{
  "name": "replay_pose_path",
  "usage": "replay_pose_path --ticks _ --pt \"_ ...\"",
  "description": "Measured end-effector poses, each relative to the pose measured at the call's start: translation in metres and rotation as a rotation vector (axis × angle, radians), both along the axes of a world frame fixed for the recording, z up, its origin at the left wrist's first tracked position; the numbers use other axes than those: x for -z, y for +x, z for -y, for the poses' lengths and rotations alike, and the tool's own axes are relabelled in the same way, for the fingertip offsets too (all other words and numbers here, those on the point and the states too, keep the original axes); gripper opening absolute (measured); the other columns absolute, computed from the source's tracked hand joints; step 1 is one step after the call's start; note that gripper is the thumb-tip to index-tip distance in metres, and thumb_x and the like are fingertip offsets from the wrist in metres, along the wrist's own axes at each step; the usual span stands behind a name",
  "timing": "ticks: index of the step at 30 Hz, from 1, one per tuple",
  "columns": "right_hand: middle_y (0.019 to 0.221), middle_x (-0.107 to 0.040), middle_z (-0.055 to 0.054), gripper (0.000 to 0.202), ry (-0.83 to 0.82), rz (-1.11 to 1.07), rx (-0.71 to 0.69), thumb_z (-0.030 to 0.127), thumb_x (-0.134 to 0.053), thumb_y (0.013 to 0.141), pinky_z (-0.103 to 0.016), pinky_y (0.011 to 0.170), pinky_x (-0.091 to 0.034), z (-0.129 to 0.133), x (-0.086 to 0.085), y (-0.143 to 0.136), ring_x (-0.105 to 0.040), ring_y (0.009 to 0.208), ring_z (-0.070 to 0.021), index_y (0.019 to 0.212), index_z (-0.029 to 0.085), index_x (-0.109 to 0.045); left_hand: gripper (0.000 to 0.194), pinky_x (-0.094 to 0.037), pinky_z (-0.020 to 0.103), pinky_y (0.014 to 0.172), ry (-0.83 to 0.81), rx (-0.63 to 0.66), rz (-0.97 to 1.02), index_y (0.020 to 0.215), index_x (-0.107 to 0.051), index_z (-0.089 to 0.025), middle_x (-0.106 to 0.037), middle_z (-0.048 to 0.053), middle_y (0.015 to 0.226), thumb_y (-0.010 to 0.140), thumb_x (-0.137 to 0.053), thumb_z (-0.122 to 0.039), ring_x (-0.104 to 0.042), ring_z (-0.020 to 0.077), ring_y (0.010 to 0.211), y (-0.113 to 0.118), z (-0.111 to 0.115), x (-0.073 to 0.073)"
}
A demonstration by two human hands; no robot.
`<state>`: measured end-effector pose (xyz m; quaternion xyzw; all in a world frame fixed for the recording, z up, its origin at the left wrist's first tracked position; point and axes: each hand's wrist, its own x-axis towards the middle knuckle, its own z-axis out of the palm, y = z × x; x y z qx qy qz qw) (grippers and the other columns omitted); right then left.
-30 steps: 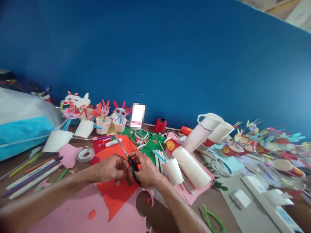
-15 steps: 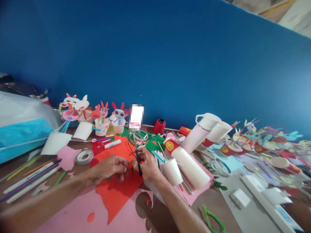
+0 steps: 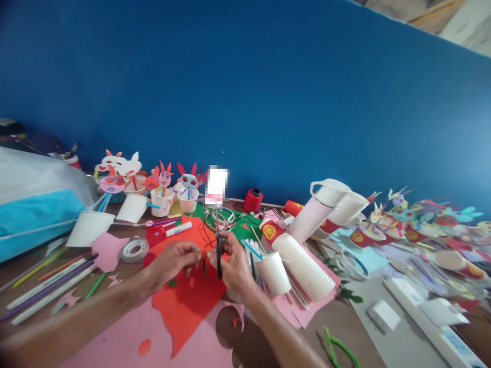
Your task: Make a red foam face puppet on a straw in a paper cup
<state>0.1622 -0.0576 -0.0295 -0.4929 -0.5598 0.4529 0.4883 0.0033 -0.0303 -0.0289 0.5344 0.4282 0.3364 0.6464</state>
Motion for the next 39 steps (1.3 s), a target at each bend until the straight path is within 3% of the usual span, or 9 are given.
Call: replay_pose_path --ticks 3,6,10,15,25,35,39 --pt "0.073 -0.052 0.001 0.033 0.043 0.012 -0.026 0.026 -0.059 0.073 -0.022 0.058 -0.04 0.005 -0.013 0.005 -0.049 0.066 -0.0116 0.102 0.02 -0.045 0.013 -0.035 0.02 0.045 0.029 -0.146 0.064 0.057 -0.055 -0.014 -0.053 -0.004 0.051 0.065 -0.059 -0.024 -0.043 0.0062 0.041 -0.006 -0.006 -0.008" --pt "0.07 -0.052 0.002 0.033 0.065 0.105 -0.223 0.029 -0.06 0.073 -0.023 0.06 -0.039 0.011 -0.017 0.006 -0.047 0.063 -0.0109 0.102 0.019 -0.049 0.014 -0.037 0.02 0.047 0.055 -0.274 0.132 0.059 -0.055 -0.014 -0.055 -0.003 0.055 0.066 -0.058 -0.025 -0.045 0.006 0.043 -0.016 -0.016 -0.014" --pt "0.067 -0.052 0.002 0.031 -0.026 0.134 -0.391 0.031 -0.06 0.072 -0.024 0.059 -0.038 0.014 -0.006 0.004 -0.046 0.059 -0.0098 0.1 0.018 -0.052 0.015 -0.037 0.019 0.049 0.076 -0.39 0.26 0.061 -0.055 -0.015 -0.055 -0.004 0.058 0.064 -0.062 -0.028 -0.045 0.0057 0.045 -0.029 -0.028 -0.021" --pt "0.065 -0.048 0.002 0.035 -0.07 0.076 -0.388 0.04 -0.06 0.073 -0.022 0.054 -0.035 0.011 0.005 0.004 -0.043 0.057 -0.0092 0.099 0.018 -0.053 0.018 -0.037 0.018 0.048 0.049 -0.474 0.371 0.061 -0.053 -0.015 -0.055 -0.004 0.056 0.06 -0.066 -0.027 -0.045 0.0053 0.046 -0.037 -0.033 -0.029" --pt "0.062 -0.05 0.002 0.042 -0.146 -0.06 -0.399 0.049 -0.061 0.071 -0.021 0.051 -0.036 0.011 0.002 -0.002 -0.045 0.053 -0.0088 0.098 0.018 -0.051 0.017 -0.037 0.019 0.046 -0.008 -0.429 0.371 0.062 -0.054 -0.014 -0.056 -0.003 0.055 0.062 -0.065 -0.027 -0.048 0.0066 0.047 -0.021 -0.019 -0.029" --pt "0.062 -0.05 0.003 0.039 -0.118 -0.083 -0.351 0.044 -0.061 0.074 -0.02 0.05 -0.035 0.009 0.011 -0.001 -0.044 0.053 -0.0082 0.1 0.018 -0.05 0.012 -0.045 0.022 0.049 0.013 -0.253 0.324 0.064 -0.053 -0.014 -0.06 -0.001 0.062 0.068 -0.06 -0.023 -0.051 0.0083 0.05 -0.009 -0.006 -0.02" --pt "0.061 -0.05 0.003 0.04 -0.112 -0.082 -0.331 0.045 -0.061 0.074 -0.02 0.05 -0.036 0.01 0.009 -0.003 -0.044 0.053 -0.0079 0.1 0.017 -0.049 0.009 -0.046 0.023 0.051 0.017 -0.238 0.332 0.064 -0.054 -0.013 -0.061 0.001 0.063 0.068 -0.058 -0.021 -0.053 0.0092 0.051 -0.007 -0.003 -0.016"
